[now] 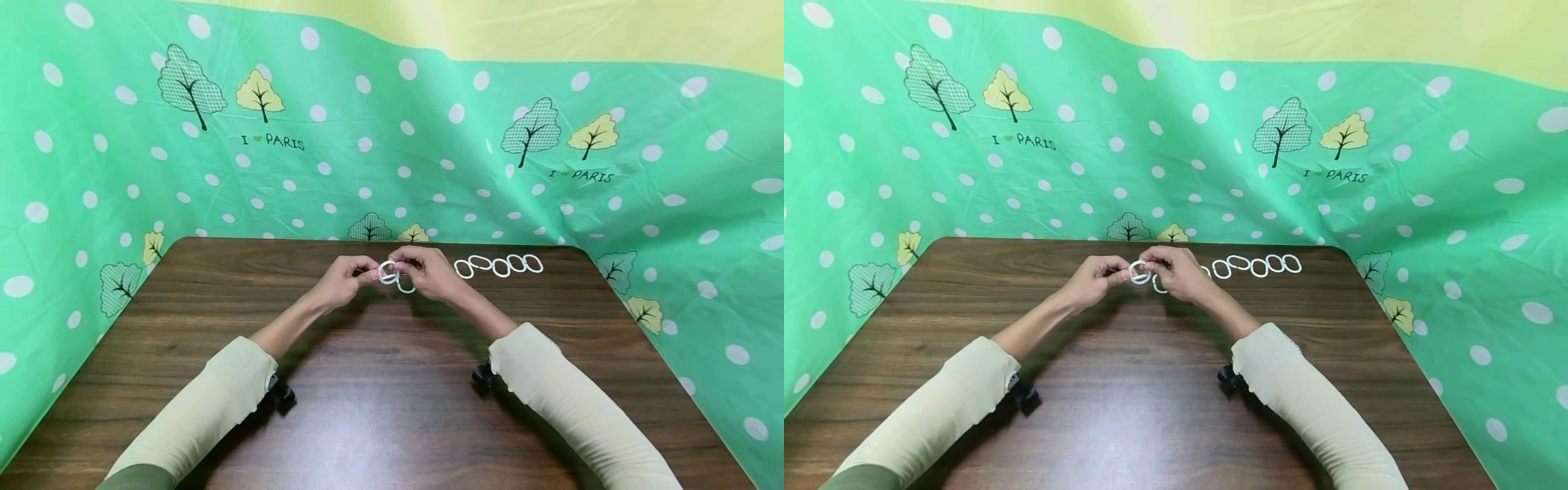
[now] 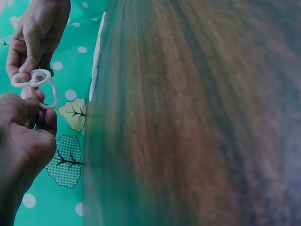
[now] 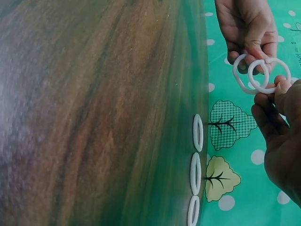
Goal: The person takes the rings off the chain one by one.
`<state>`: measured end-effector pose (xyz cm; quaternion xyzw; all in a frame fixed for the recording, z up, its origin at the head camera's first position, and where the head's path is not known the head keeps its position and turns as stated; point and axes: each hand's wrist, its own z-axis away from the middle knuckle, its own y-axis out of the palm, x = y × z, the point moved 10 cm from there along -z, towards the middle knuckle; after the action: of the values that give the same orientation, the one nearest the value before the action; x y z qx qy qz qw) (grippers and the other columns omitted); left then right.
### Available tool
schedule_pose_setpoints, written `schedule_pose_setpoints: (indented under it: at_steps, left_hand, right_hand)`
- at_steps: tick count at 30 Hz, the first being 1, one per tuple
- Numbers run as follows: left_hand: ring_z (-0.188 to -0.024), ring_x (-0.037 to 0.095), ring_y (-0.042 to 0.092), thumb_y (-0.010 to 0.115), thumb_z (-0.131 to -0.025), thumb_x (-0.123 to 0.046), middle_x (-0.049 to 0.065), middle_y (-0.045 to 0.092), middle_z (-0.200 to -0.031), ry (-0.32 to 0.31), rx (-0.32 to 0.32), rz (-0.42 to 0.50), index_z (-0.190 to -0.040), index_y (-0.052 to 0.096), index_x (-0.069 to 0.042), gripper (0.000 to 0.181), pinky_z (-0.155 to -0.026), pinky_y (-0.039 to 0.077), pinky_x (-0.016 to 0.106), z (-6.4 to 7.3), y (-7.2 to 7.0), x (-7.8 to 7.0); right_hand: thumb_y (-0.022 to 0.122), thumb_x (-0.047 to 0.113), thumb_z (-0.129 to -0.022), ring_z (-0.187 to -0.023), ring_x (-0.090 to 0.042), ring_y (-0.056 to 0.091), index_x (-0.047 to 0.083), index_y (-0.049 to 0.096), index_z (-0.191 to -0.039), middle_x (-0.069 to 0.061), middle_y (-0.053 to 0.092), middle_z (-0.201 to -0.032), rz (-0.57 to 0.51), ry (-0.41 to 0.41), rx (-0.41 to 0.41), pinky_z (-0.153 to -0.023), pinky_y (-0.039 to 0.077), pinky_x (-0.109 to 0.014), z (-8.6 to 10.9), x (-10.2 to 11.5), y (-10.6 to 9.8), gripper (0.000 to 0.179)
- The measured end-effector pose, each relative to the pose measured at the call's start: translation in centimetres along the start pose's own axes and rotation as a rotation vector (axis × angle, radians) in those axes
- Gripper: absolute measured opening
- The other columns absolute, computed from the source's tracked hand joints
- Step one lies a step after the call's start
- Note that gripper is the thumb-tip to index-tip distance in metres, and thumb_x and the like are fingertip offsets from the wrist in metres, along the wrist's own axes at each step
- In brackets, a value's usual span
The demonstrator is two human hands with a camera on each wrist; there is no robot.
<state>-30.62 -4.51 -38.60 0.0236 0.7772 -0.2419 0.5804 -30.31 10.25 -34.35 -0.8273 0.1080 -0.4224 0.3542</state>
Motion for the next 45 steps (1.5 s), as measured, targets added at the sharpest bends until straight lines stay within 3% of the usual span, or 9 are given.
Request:
schedule_pose_setpoints:
  at_steps: [4,7,15,22,26,30,33,37,45]
  left_hand:
    - [-0.092,0.014,0.061,0.07,-0.109,-0.002,0.028,0.076,-0.106,-0.011,-0.005,-0.011,-0.11,0.077,0.012,0.016,-0.082,0.049,0.023,-0.2,0.1,-0.2]
    - [-0.091,0.013,0.059,0.071,-0.109,-0.005,0.022,0.076,-0.103,-0.031,-0.018,-0.042,-0.111,0.077,0.01,0.016,-0.079,0.048,0.023,-0.4,0.0,-0.1]
    - [-0.078,0.018,0.063,0.075,-0.109,-0.013,0.024,0.08,-0.105,-0.153,-0.121,-0.137,-0.113,0.083,0.001,0.016,-0.066,0.049,0.02,-0.3,-1.2,1.2]
    - [-0.068,0.019,0.073,0.078,-0.107,-0.011,0.021,0.083,-0.105,-0.268,-0.159,-0.179,-0.111,0.081,-0.001,0.012,-0.061,0.059,0.024,-0.2,-1.6,2.4]
    - [-0.065,0.015,0.073,0.079,-0.106,-0.016,0.008,0.083,-0.091,-0.281,-0.161,-0.244,-0.103,0.082,-0.006,0.01,-0.061,0.06,0.027,-1.9,-1.8,6.1]
    - [-0.073,0.011,0.071,0.079,-0.1,-0.021,-0.005,0.08,-0.083,-0.281,-0.175,-0.373,-0.094,0.084,-0.017,0.008,-0.068,0.057,0.027,-3.9,-1.9,9.9]
    - [-0.083,0.017,0.073,0.079,-0.097,-0.019,-0.003,0.079,-0.086,-0.318,-0.163,-0.401,-0.098,0.082,-0.018,0.004,-0.074,0.06,0.033,-4.3,-1.6,10.7]
    - [-0.095,0.02,0.073,0.079,-0.097,-0.02,0.0,0.078,-0.095,-0.35,-0.129,-0.422,-0.116,0.075,-0.018,0.019,-0.082,0.06,0.039,-4.7,-1.1,11.7]
    - [-0.122,0.032,0.068,0.078,-0.1,-0.027,0.006,0.079,-0.121,-0.355,-0.088,-0.519,-0.128,0.07,-0.015,0.032,-0.102,0.059,0.05,-4.5,-0.2,10.7]
  right_hand:
    - [0.076,-0.004,-0.103,-0.092,-0.022,0.073,0.002,0.084,-0.11,-0.013,0.085,-0.105,0.041,-0.109,-0.027,-0.081,0.06,-0.03,0.0,1.3,0.0,0.013]
    - [0.077,-0.001,-0.104,-0.09,-0.02,0.072,0.004,0.085,-0.109,-0.011,0.085,-0.104,0.05,-0.111,-0.042,-0.08,0.059,-0.031,-0.1,1.4,-0.2,0.011]
    - [0.072,0.014,-0.111,-0.082,-0.023,0.068,0.004,0.084,-0.12,-0.017,0.081,-0.097,0.044,0.159,-0.061,-0.073,0.051,-0.028,-0.2,-1.9,-1.9,0.018]
    - [0.068,0.018,-0.113,-0.096,-0.026,0.071,0.002,0.083,-0.128,-0.016,0.083,-0.109,0.139,0.328,-0.084,-0.088,0.055,-0.035,-0.3,-5.3,-3.4,0.026]
    - [0.068,0.016,-0.113,-0.103,-0.029,0.075,0.001,0.083,-0.125,-0.018,0.084,-0.113,0.139,0.411,-0.091,-0.096,0.058,-0.042,-0.4,-7.3,-3.5,0.025]
    - [0.072,0.017,-0.108,-0.101,-0.03,0.079,0.003,0.084,-0.116,-0.016,0.085,-0.107,0.106,0.477,-0.089,-0.097,0.062,-0.045,-0.5,-9.9,-3.2,0.02]
    - [0.077,0.023,-0.104,-0.089,-0.021,0.078,0.011,0.086,-0.104,-0.005,0.085,-0.094,0.091,0.491,-0.094,-0.087,0.063,-0.038,-1.0,-14.7,-2.6,0.015]
    - [0.082,0.03,-0.1,-0.085,-0.013,0.074,0.02,0.087,-0.098,0.006,0.083,-0.089,0.134,0.554,-0.083,-0.081,0.06,-0.033,-1.3,-19.5,-1.8,0.011]
    - [0.085,0.031,-0.102,-0.093,-0.023,0.073,0.014,0.088,-0.1,-0.003,0.084,-0.093,0.159,0.634,-0.068,-0.087,0.06,-0.042,-0.6,-18.0,-1.8,0.018]
